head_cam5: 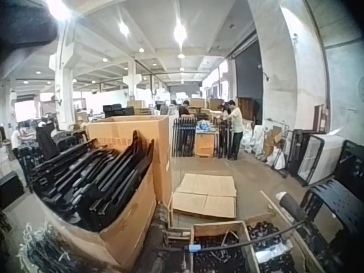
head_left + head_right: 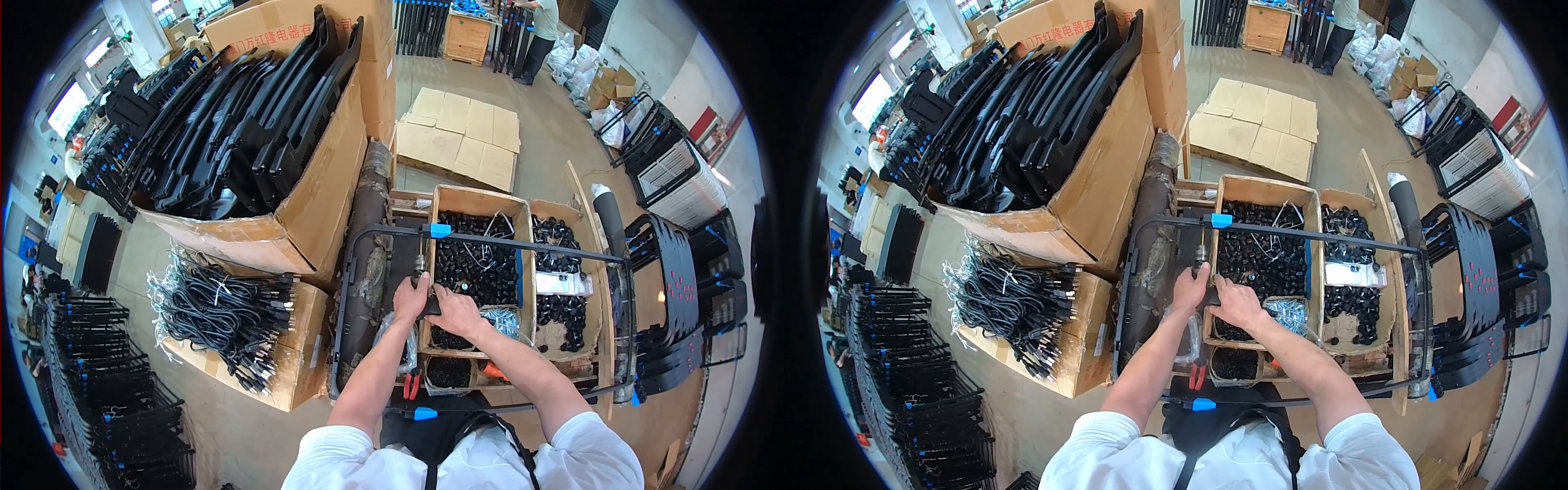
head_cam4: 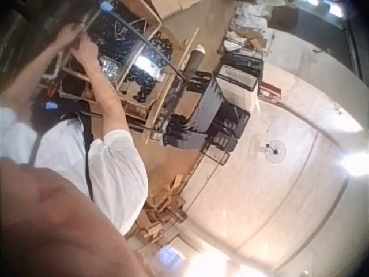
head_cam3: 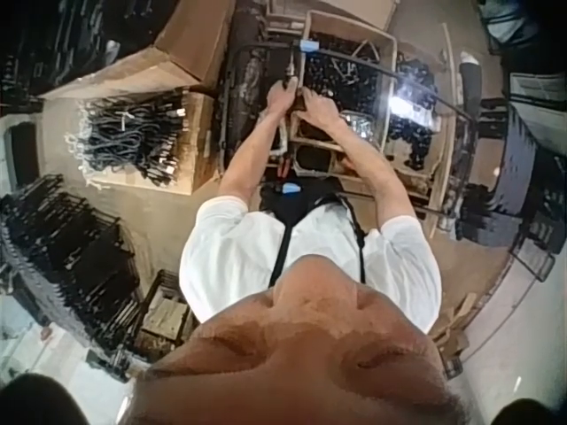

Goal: Assembling components of fitness equipment using an electric screwdriver and attaching cable components.

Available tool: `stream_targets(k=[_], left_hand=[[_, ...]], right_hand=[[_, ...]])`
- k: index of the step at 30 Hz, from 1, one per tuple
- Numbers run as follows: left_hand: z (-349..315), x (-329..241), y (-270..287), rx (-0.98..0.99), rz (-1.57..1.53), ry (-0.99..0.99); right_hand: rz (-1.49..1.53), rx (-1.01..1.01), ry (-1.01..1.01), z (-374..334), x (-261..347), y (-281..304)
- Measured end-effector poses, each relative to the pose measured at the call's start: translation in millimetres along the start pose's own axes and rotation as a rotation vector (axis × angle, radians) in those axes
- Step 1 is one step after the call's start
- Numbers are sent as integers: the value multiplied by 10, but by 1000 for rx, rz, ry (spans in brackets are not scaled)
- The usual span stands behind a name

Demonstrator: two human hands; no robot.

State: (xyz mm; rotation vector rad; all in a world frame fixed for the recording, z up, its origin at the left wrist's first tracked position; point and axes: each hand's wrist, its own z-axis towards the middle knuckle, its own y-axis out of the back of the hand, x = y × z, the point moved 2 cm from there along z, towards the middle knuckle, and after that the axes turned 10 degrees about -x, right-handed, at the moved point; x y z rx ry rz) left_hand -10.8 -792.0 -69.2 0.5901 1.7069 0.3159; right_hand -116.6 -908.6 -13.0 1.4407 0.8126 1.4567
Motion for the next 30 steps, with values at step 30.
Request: stream_targets(k=[30], left_hand=[[45, -172, -29, 49, 130, 37]], right_hand=[[9, 6, -10, 163, -34, -7]])
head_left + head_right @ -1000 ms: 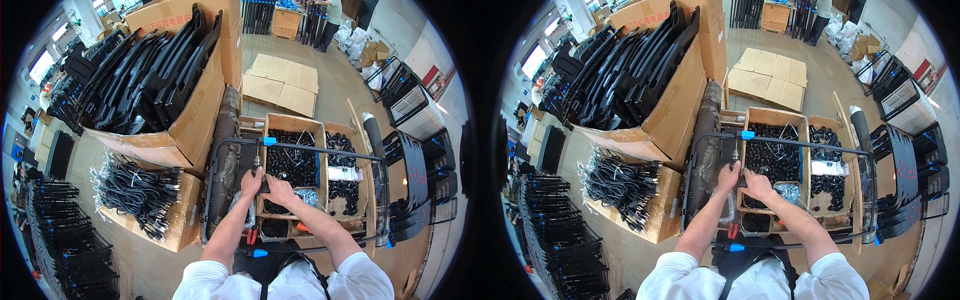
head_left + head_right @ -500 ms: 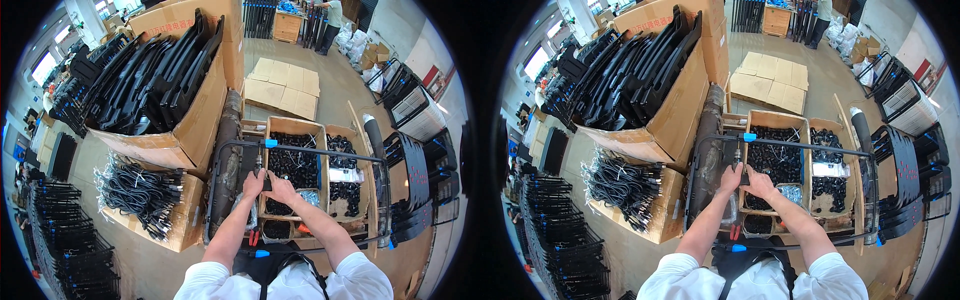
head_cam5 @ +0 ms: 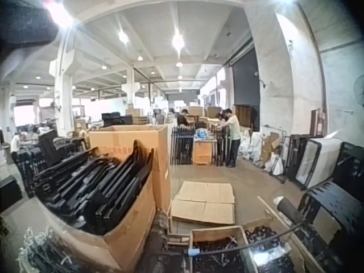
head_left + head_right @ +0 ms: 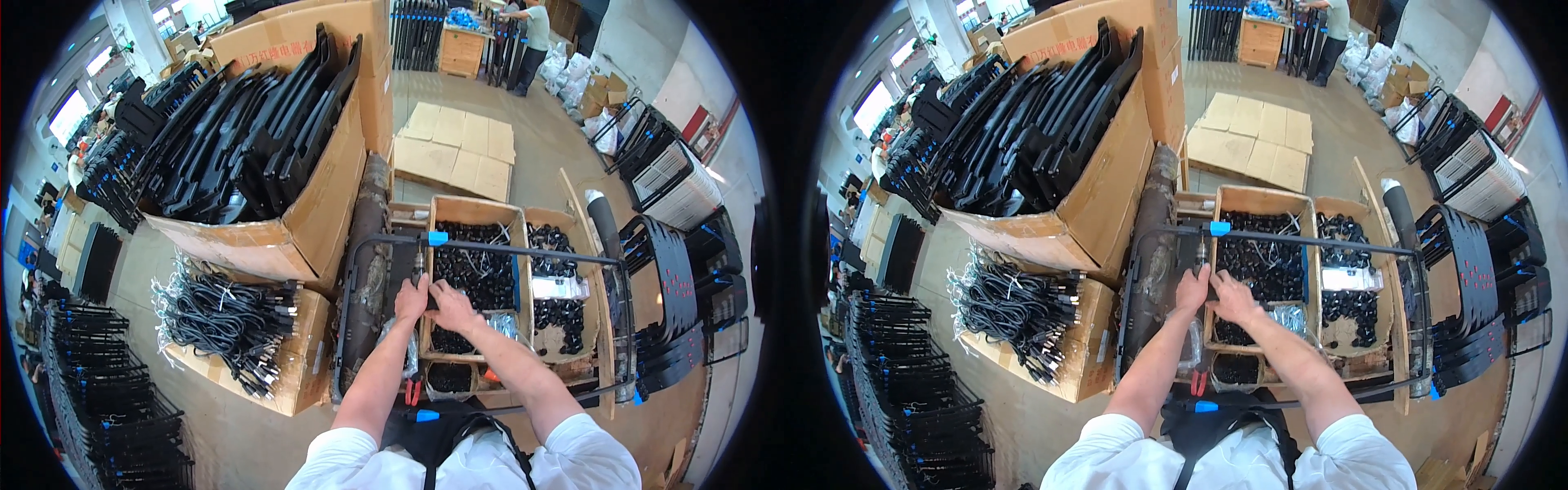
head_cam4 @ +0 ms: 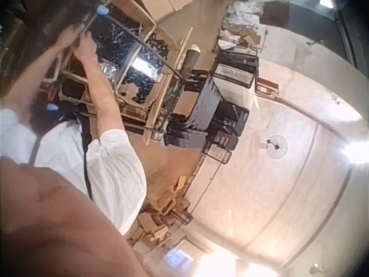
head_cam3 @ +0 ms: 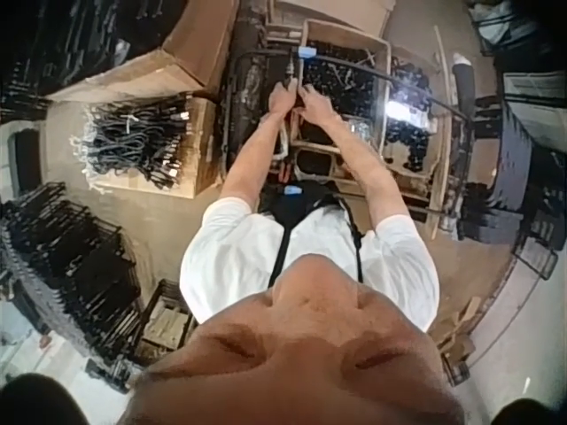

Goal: Assembling components of fitness equipment using an electric screwdriver and attaching cable components.

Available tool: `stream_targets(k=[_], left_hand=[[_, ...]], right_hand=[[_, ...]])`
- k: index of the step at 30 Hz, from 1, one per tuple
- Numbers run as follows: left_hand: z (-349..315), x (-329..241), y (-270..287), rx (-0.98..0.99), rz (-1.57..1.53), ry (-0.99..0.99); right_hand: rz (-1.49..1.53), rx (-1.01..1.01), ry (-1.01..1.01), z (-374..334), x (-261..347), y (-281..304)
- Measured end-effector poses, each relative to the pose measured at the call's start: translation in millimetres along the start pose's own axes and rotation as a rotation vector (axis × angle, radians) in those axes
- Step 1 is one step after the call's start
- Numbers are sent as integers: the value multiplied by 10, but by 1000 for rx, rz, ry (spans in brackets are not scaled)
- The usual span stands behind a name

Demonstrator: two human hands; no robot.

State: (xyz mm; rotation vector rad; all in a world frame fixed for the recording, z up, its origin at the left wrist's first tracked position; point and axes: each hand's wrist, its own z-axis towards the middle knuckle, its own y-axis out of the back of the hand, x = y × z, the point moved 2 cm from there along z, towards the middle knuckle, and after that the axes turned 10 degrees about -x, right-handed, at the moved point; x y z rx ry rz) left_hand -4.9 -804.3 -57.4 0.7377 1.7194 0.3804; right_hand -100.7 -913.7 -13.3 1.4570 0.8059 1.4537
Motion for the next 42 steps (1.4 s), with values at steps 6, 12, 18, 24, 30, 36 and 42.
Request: stream_targets(k=[6, 12, 18, 24, 30, 36, 42], left_hand=[[-21, 89, -41, 1, 19, -30], [-69, 154, -35, -16, 24, -26], [-153, 202, -6, 2, 20, -17], [-199, 166, 29, -8, -49, -48], [-212, 175, 73, -80, 2, -66], [-401, -68, 24, -111, 154, -194], [-523, -182, -63, -120, 180, -186]], right_hand=[[57, -48, -145, -111, 68, -95], [69, -34, -169, -178, 153, -54], [80, -38, -160, -265, 189, -72], [66, -49, -182, -291, 170, -93], [2, -64, -99, -331, 240, -8], [3, -56, -172, -472, 103, 98], [22, -41, -126, -499, -75, 211]])
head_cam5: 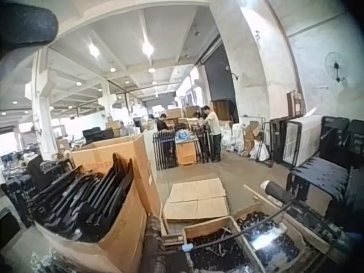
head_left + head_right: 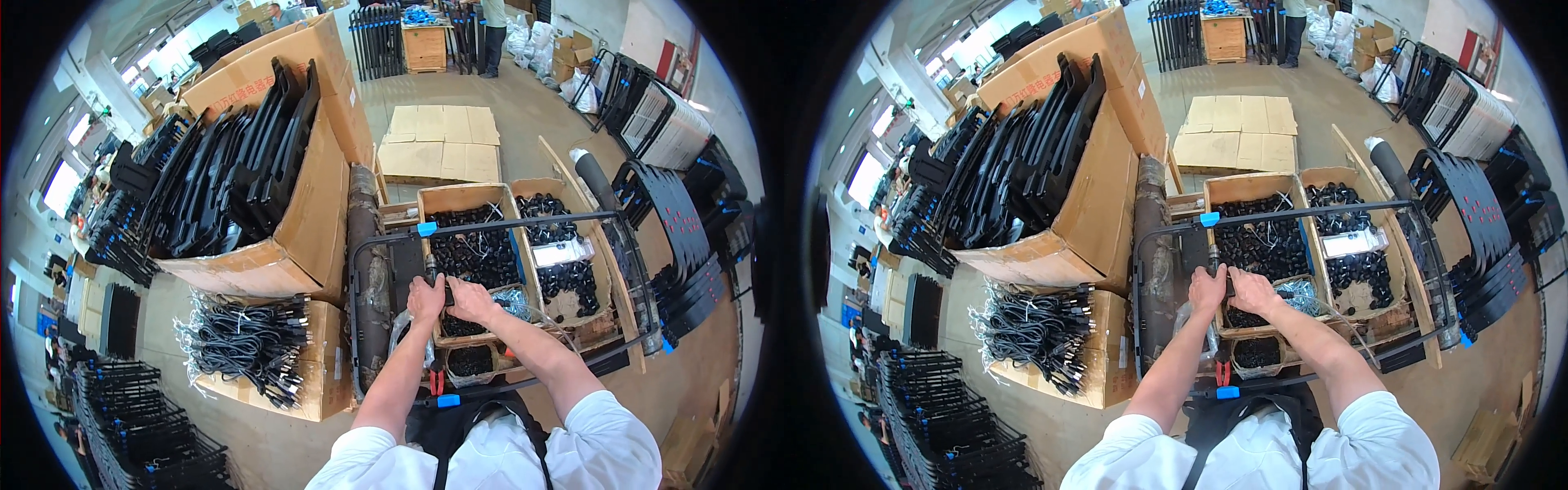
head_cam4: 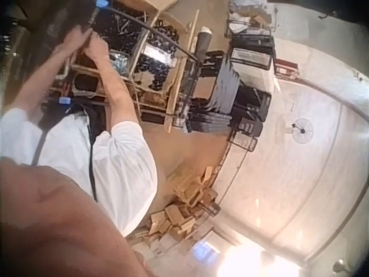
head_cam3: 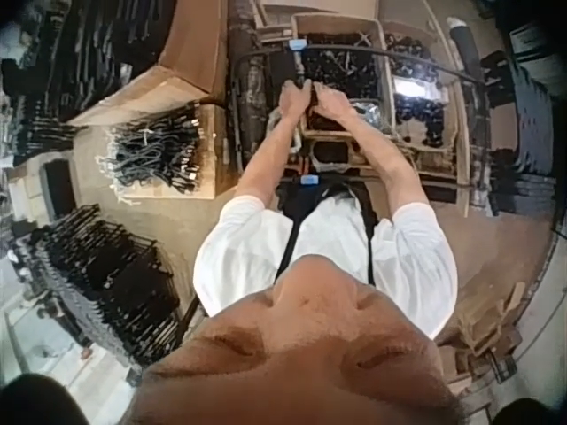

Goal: Assembling components of fitness equipment using an electric screwdriver and attaching cable components.

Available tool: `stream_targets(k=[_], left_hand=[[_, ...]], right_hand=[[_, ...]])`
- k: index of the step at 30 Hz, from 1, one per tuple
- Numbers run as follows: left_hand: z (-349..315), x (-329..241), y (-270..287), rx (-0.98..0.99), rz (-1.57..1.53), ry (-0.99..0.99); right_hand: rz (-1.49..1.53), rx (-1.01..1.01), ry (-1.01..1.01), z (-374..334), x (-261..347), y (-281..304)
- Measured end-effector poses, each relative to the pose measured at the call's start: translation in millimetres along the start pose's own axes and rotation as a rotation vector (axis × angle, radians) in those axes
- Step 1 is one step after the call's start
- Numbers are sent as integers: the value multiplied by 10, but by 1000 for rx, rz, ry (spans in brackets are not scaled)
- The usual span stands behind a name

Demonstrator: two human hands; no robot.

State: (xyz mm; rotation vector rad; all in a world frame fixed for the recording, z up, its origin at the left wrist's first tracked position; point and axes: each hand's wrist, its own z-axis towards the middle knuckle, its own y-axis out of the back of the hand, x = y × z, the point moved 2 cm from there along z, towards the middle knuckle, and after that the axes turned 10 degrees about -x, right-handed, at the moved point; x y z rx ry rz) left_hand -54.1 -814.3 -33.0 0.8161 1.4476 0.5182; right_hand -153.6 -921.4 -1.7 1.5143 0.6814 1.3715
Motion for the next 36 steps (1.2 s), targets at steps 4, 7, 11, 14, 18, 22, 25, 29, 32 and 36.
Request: stream_targets(k=[4, 7, 11, 14, 18, 22, 25, 29, 32, 36], left_hand=[[7, -9, -18, -31, -2, -8], [23, -26, -39, -32, 7, -29], [33, -58, -68, -48, 13, -24], [85, -63, -83, -16, 51, -32], [198, -73, -82, 30, 93, -1], [232, -140, -91, 65, 145, 1], [259, -167, -110, 86, 170, 9], [322, -140, -148, 86, 203, 54], [330, -171, -168, 110, 191, 62], [378, -182, -182, 121, 182, 73]], right_hand=[[6, -14, 19, 17, -33, 0], [-8, -36, 25, -1, -70, 1], [-12, -63, 78, 38, -94, 1], [-26, -36, 72, 57, -151, -7], [6, -46, 71, 62, -192, -70], [35, -113, 78, 69, -282, -139], [42, -98, 34, 85, -299, -162], [17, -60, 5, 128, -261, -140], [-8, -49, 0, 131, -274, -70], [-45, -56, 18, 161, -260, -19]])
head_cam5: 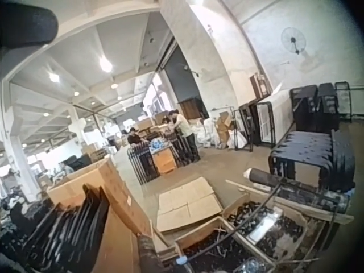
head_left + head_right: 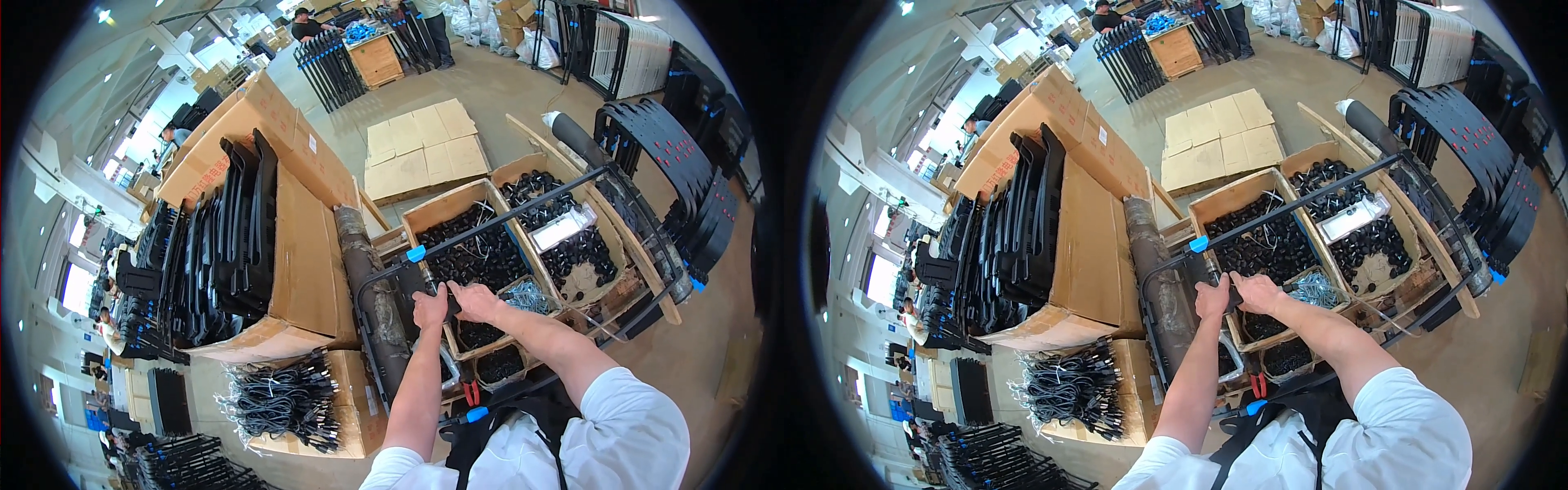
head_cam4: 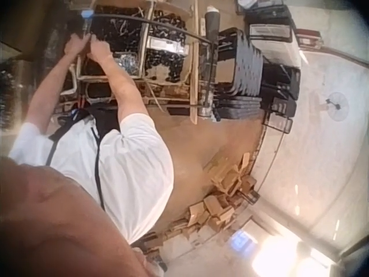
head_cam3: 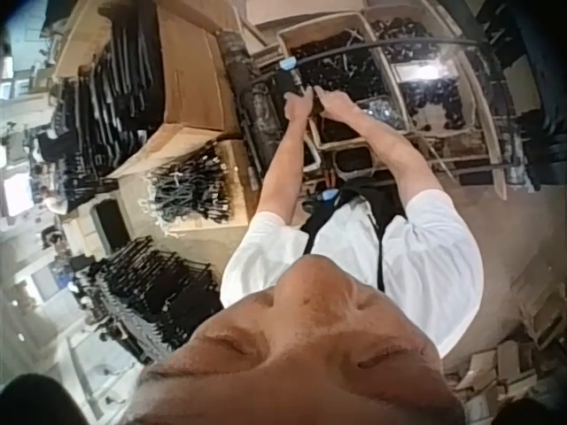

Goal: Assembling components of fitness equipment using an electric screwdriver and attaching cable components.

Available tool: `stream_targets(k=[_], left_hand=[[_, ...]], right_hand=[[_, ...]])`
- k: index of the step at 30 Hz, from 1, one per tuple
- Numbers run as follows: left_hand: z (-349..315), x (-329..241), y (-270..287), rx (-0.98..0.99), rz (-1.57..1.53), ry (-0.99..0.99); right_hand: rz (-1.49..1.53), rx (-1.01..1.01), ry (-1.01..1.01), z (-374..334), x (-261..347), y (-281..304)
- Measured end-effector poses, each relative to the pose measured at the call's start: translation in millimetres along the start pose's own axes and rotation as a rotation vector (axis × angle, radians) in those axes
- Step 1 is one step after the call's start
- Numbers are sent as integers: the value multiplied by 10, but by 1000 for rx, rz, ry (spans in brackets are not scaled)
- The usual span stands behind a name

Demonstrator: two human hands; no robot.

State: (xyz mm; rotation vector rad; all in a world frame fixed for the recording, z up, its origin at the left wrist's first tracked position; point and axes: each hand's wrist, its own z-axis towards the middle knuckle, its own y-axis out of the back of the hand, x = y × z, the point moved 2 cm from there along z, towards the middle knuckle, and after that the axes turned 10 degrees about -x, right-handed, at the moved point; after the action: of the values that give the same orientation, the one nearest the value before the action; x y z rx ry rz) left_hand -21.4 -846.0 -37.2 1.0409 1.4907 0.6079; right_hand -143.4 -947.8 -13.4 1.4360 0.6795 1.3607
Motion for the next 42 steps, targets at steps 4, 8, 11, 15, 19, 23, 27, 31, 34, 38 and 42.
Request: stream_targets(k=[4, 8, 11, 15, 19, 23, 27, 31, 34, 38, 42], left_hand=[[64, -23, 0, 6, 16, 14], [97, -37, 14, 46, 61, -10], [119, 9, 4, 42, 103, -53], [139, 70, -3, 67, 109, -69], [98, 65, -4, 58, 121, -111], [99, 98, -8, 69, 98, -124], [101, 161, -9, 40, 103, -147], [0, 113, 41, 61, 83, -147], [-32, 190, 71, 62, 88, -149], [-326, 315, 69, -29, 86, -230], [-865, 456, 90, 24, -478, -117]], right_hand=[[-7, -4, -11, 29, 4, -67], [33, -64, 14, 7, 12, -230], [75, -89, -13, -18, 76, -237], [85, -64, -28, -69, 117, -220], [80, -67, -54, -128, 120, -199], [74, -76, -53, -159, 150, -214], [69, -89, -27, -183, 177, -229], [67, -80, -41, -230, 147, -240], [47, -108, -13, -299, 242, -230], [-8, -207, 19, -616, 361, -189], [-72, -303, 47, -1102, 590, 175]])
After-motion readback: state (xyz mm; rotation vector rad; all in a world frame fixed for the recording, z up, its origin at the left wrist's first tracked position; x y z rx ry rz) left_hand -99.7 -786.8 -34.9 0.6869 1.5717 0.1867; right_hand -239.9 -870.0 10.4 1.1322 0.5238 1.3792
